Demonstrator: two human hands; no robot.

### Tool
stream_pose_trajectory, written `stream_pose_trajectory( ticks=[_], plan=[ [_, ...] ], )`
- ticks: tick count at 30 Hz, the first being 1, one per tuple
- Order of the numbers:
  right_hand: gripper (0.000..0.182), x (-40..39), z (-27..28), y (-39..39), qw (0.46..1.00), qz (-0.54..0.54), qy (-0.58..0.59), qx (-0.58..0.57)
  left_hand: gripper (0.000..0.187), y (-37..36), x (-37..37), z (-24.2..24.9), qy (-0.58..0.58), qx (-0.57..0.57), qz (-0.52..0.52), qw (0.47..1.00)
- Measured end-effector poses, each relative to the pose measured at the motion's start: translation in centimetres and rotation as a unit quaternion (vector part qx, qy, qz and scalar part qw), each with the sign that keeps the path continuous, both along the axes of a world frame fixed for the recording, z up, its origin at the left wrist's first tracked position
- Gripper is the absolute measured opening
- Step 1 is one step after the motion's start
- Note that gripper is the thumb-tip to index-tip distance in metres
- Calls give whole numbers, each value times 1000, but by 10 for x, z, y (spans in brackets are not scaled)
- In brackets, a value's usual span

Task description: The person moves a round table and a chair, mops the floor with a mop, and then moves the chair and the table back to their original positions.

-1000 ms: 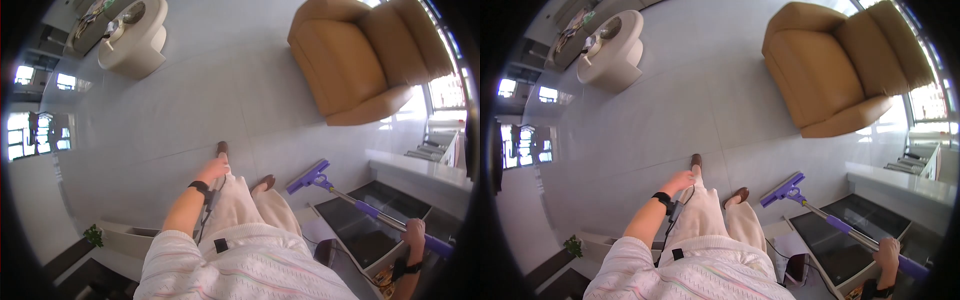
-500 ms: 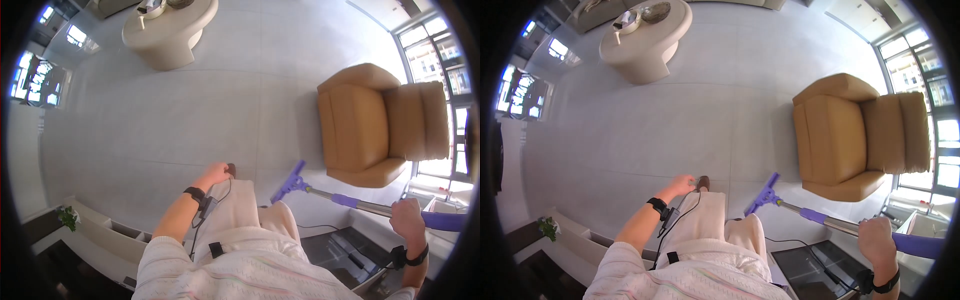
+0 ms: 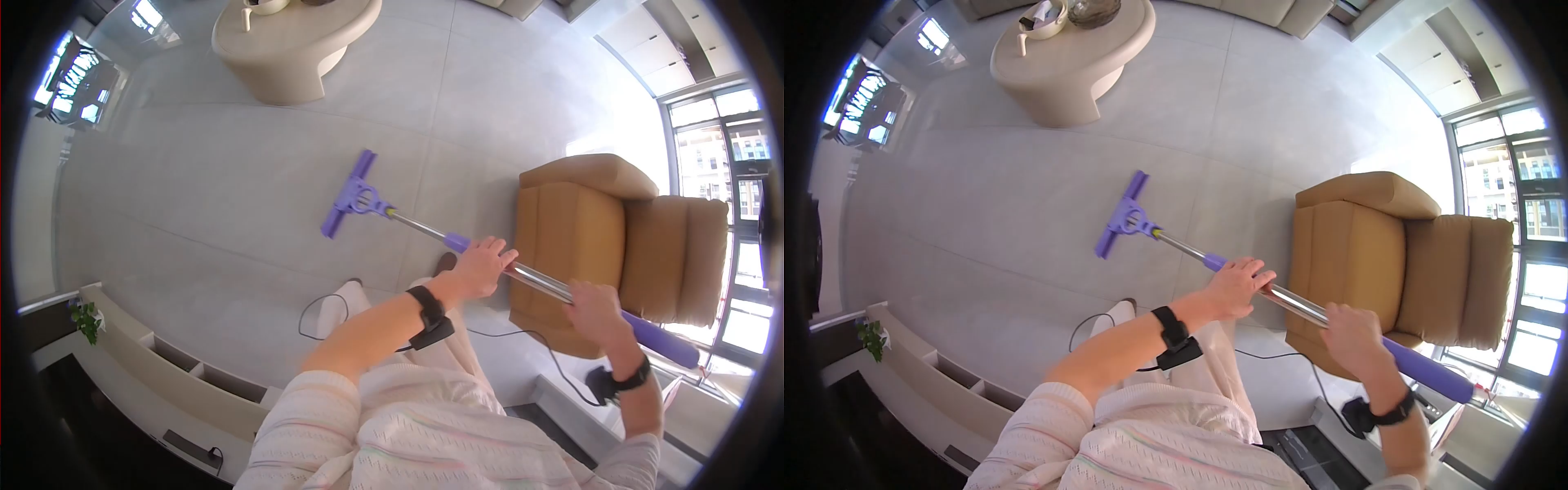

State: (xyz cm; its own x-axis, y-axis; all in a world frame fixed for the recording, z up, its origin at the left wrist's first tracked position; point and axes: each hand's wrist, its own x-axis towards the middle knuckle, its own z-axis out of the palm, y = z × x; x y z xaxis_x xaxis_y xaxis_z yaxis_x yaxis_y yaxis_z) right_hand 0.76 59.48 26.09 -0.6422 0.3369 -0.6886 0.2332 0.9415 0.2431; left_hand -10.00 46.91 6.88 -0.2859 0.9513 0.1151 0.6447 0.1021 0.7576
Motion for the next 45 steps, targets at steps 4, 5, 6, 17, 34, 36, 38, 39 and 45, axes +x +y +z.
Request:
stream_pose_trajectory(
  ticks=[4,5,6,17,34,36,38,39,45],
  plan=[
    [16,1,-75,55,995,-24,47,-87,29,67,6,-47,-23,-157,-13,987],
    [16,5,-85,70,990,-25,70,-121,20,80,3,-56,-56,-242,-48,967],
    [17,9,-90,84,983,-24,90,-156,20,89,2,-65,-56,-246,-47,967],
    [28,135,-26,246,973,-218,3,-76,12,162,21,-100,-5,-336,-57,940],
    [17,-64,-13,234,986,-149,-70,26,8,142,-112,-101,-90,-210,-2,973],
    [19,-114,-34,228,991,-119,-54,0,7,117,-163,-114,-70,-219,50,972],
    [19,-159,-60,191,993,-109,-52,-22,7,75,-204,-129,-64,-227,92,968],
    [21,-173,-77,172,991,-109,-60,-40,7,50,-219,-143,-47,-238,123,962],
    [32,-307,-175,33,956,-90,-54,-275,12,-116,-353,-226,121,-341,320,876]
  ],
)
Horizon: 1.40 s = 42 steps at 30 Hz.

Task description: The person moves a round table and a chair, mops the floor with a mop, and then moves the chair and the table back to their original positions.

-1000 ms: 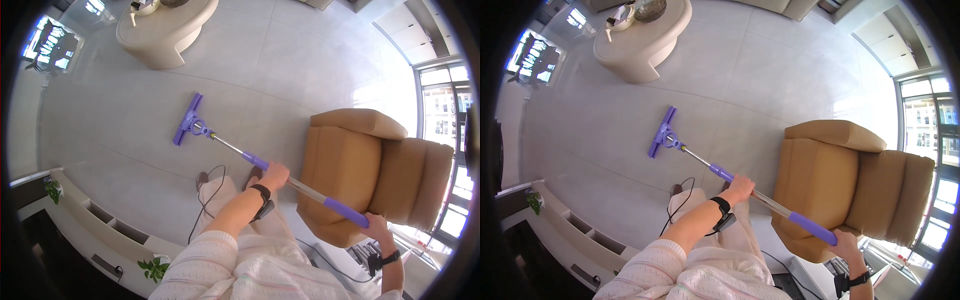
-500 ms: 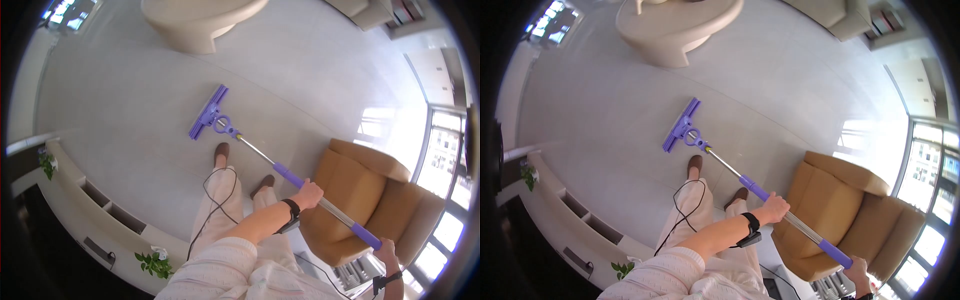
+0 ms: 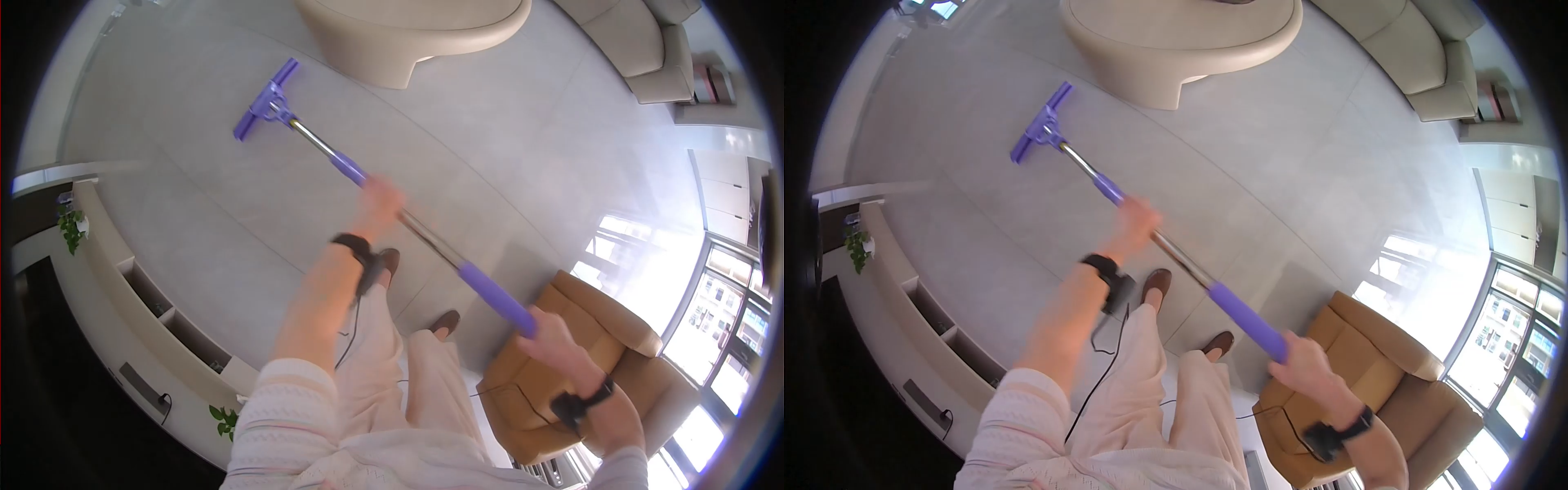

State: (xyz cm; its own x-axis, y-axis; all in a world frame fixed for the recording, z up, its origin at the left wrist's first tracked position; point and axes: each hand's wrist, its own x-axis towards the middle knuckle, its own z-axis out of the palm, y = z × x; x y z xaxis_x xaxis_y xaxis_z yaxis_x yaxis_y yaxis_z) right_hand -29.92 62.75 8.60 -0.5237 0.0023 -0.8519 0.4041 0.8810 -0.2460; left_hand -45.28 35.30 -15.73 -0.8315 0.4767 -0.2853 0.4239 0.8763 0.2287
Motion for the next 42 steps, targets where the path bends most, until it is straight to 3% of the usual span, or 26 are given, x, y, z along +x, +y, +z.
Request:
stream_pose_trajectory(
  ticks=[1,3,4,8,12,14,17,21,23,26,34,40,42],
  plan=[
    [36,-18,-14,-27,997,-27,33,-62,16,-29,-21,-4,2,-25,70,997],
    [39,-51,-35,-75,988,-52,52,-139,22,-70,-49,11,20,-81,102,991],
    [39,-59,-47,-90,981,-61,65,-171,35,-80,-56,19,33,-134,133,981],
    [37,-57,-48,-100,974,-93,53,-199,31,-87,-56,27,22,-120,164,979],
    [38,1,-28,-47,978,-114,80,-155,22,-36,-15,14,31,-96,-29,994],
    [40,35,-24,-24,979,-152,26,-131,28,-3,7,26,-56,-80,-42,994],
    [42,78,-15,-7,972,-196,-3,-129,24,25,35,32,-91,-82,-65,990],
    [43,132,-9,-1,960,-234,-36,-147,19,32,81,48,-88,-62,-74,991],
    [43,162,-2,4,967,-211,-44,-134,16,42,103,55,-151,-103,-99,978],
    [39,203,12,19,957,-237,-76,-147,14,55,141,66,-127,-66,-130,981],
    [41,177,-17,-11,957,-223,-108,-151,16,21,116,45,-128,-27,-100,986],
    [43,178,-8,-55,938,-253,-155,-177,10,-11,117,59,-118,0,-107,987],
    [40,191,-1,-47,963,-209,-46,-160,11,-2,122,66,-122,-10,-115,986]
  ],
)
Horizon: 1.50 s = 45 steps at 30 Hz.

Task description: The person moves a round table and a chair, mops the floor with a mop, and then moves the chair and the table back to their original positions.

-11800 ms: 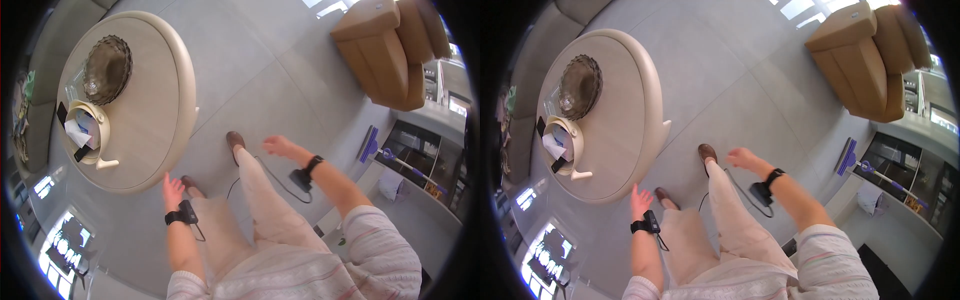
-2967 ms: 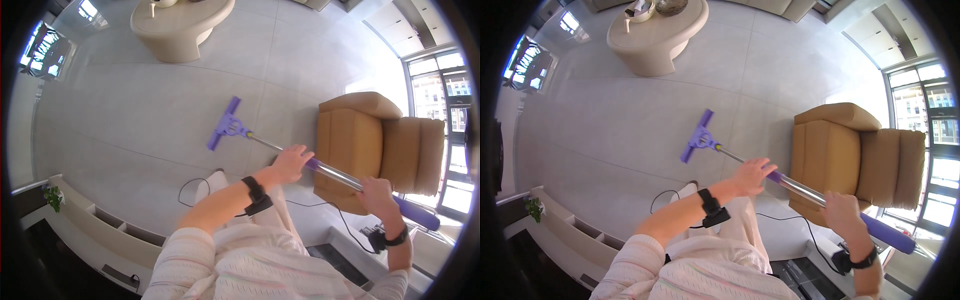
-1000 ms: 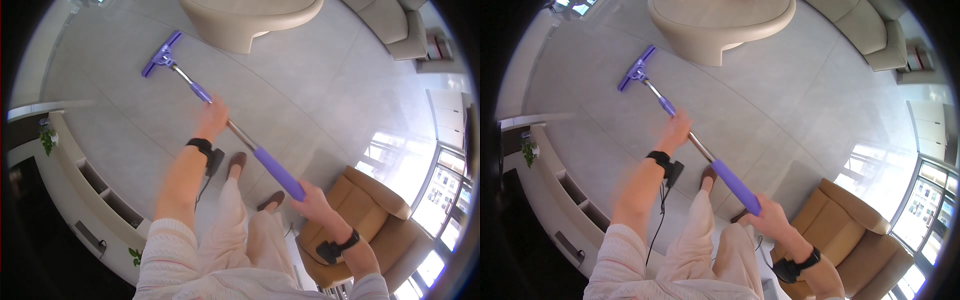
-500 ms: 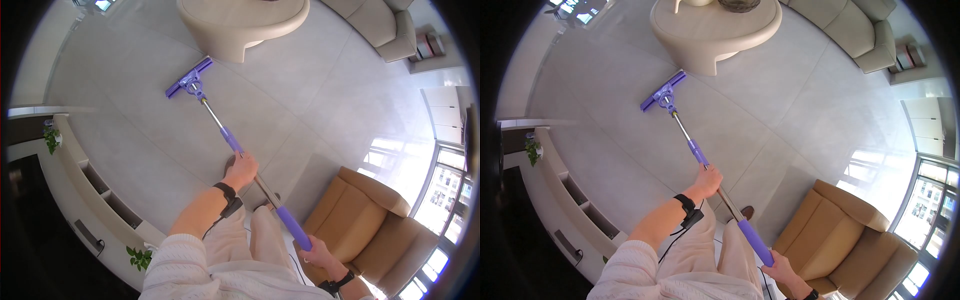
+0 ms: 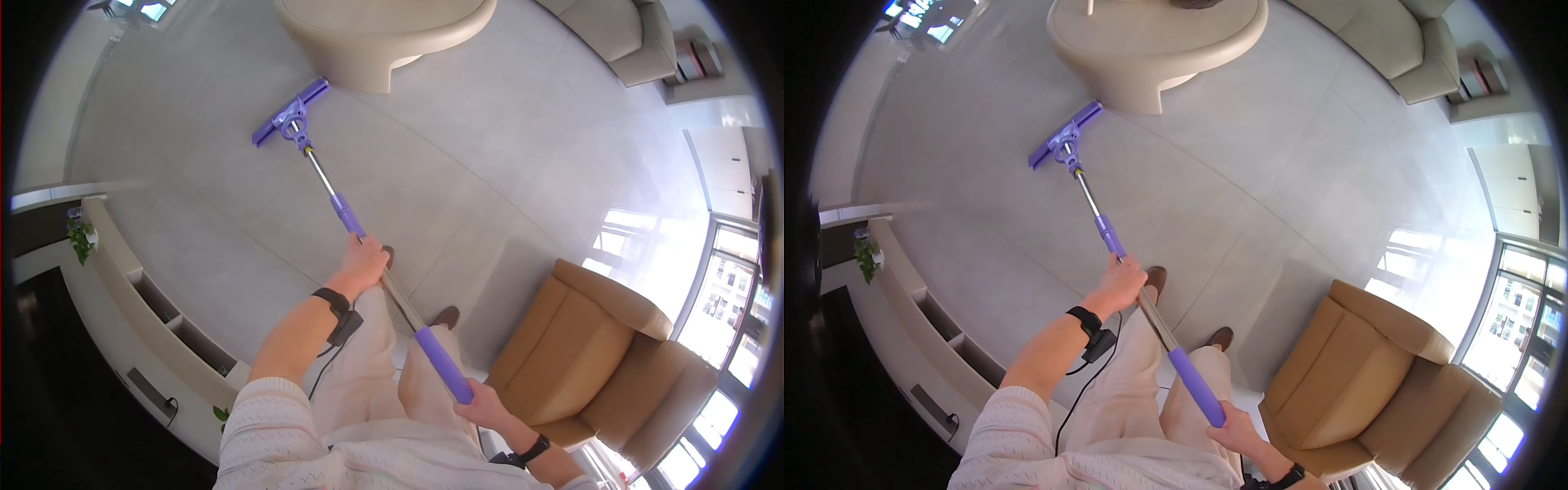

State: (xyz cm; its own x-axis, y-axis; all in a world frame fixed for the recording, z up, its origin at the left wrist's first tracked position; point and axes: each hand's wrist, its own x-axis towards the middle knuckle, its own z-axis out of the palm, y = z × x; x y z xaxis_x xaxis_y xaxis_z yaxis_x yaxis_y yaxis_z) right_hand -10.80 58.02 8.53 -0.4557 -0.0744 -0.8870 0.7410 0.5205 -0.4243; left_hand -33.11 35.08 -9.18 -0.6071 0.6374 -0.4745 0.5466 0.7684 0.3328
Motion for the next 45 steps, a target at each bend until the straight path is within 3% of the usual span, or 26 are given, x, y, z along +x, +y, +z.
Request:
stream_pose_trajectory(
  ticks=[1,3,7,10,17,21,24,28,30,32,34,36,38,40,41,42,43,45],
  plan=[
    [40,8,6,8,1000,-4,5,0,12,10,7,0,-12,-6,-10,1000],
    [47,23,20,29,993,-71,-96,17,14,32,25,-2,-19,-11,-20,1000],
    [44,90,44,68,996,-71,-26,51,19,90,75,13,-42,-64,-106,991],
    [39,127,84,96,977,-166,-120,58,23,143,120,36,-80,-51,-159,983],
    [39,235,174,176,957,-158,-199,137,15,247,228,81,-122,143,-249,950],
    [40,222,222,232,949,-94,-219,208,12,281,237,105,-141,223,-205,943],
    [38,164,232,242,951,-74,-203,223,12,282,211,110,-117,247,-143,951],
    [32,69,220,209,959,-38,-150,236,13,251,162,97,-99,246,-88,960],
    [27,65,175,232,973,9,-139,185,10,217,131,84,-106,239,-27,965],
    [29,13,142,207,970,-11,-178,162,8,179,98,61,-84,191,8,978],
    [30,-24,92,182,983,108,-67,136,8,134,65,21,-59,139,51,987],
    [33,-91,70,113,988,75,-86,100,8,68,15,28,-47,91,75,992],
    [29,-138,40,48,995,56,-69,46,16,11,-18,15,22,-36,152,987],
    [30,-168,-11,-5,992,127,11,-15,42,-51,-33,-18,159,-43,222,961],
    [33,-193,-21,-39,988,151,-28,-25,55,-75,-42,-5,127,-57,246,959],
    [37,-195,-56,-62,978,187,90,-17,67,-98,-52,8,95,-71,269,956],
    [42,-220,-49,-96,981,183,52,-44,70,-120,-59,2,82,-76,290,951],
    [39,-224,-79,-140,969,204,134,-42,71,-156,-70,-1,51,-67,335,939]
  ],
)
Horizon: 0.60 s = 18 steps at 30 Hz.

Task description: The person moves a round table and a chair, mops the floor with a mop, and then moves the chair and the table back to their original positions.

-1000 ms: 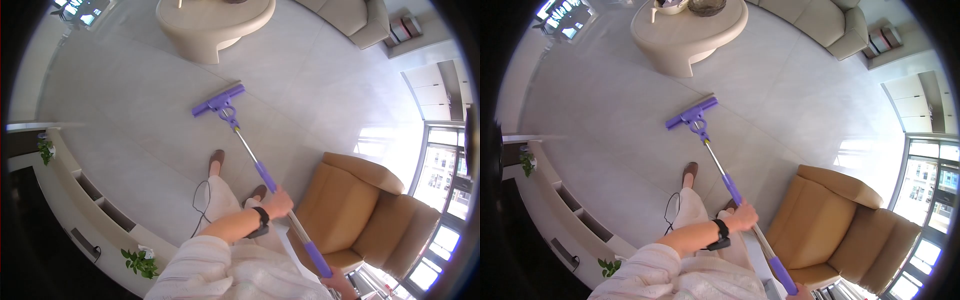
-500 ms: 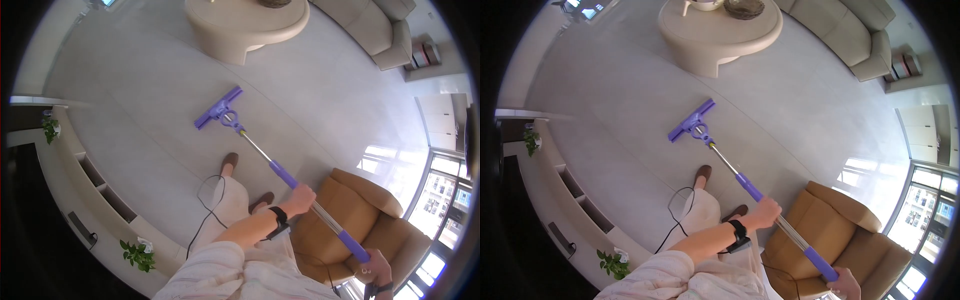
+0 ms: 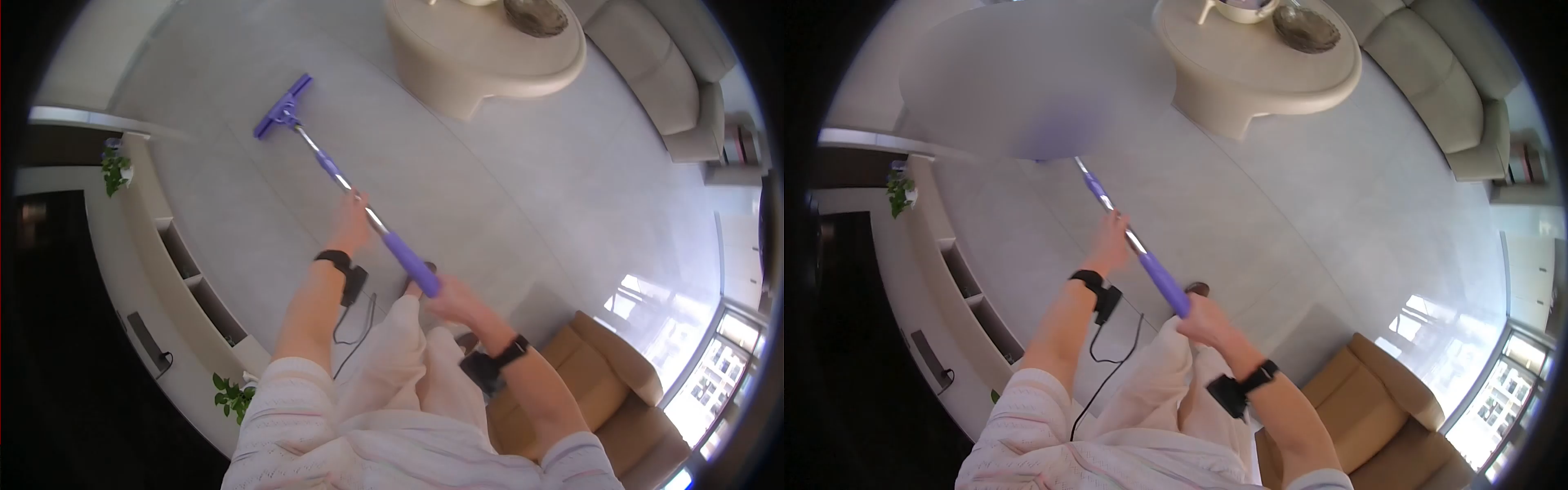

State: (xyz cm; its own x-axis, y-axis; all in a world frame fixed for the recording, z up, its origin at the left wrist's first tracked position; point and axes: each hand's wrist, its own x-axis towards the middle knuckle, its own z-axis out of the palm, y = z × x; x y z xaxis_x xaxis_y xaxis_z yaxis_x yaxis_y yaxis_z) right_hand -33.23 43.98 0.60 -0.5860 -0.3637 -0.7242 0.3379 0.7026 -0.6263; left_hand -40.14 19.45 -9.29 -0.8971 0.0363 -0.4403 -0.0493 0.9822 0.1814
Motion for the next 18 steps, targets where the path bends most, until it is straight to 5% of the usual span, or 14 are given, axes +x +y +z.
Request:
stream_pose_trajectory(
  ticks=[3,9,15,18],
  plan=[
    [32,-18,19,-11,1000,-11,10,17,67,-27,-13,-10,37,21,-9,999],
    [33,10,74,86,999,-46,23,10,62,35,-11,14,22,33,-26,999],
    [36,107,156,218,983,-113,-14,144,43,177,60,5,14,51,-180,982],
    [37,161,203,280,967,-167,11,192,37,264,103,8,22,157,-227,961]
  ],
)
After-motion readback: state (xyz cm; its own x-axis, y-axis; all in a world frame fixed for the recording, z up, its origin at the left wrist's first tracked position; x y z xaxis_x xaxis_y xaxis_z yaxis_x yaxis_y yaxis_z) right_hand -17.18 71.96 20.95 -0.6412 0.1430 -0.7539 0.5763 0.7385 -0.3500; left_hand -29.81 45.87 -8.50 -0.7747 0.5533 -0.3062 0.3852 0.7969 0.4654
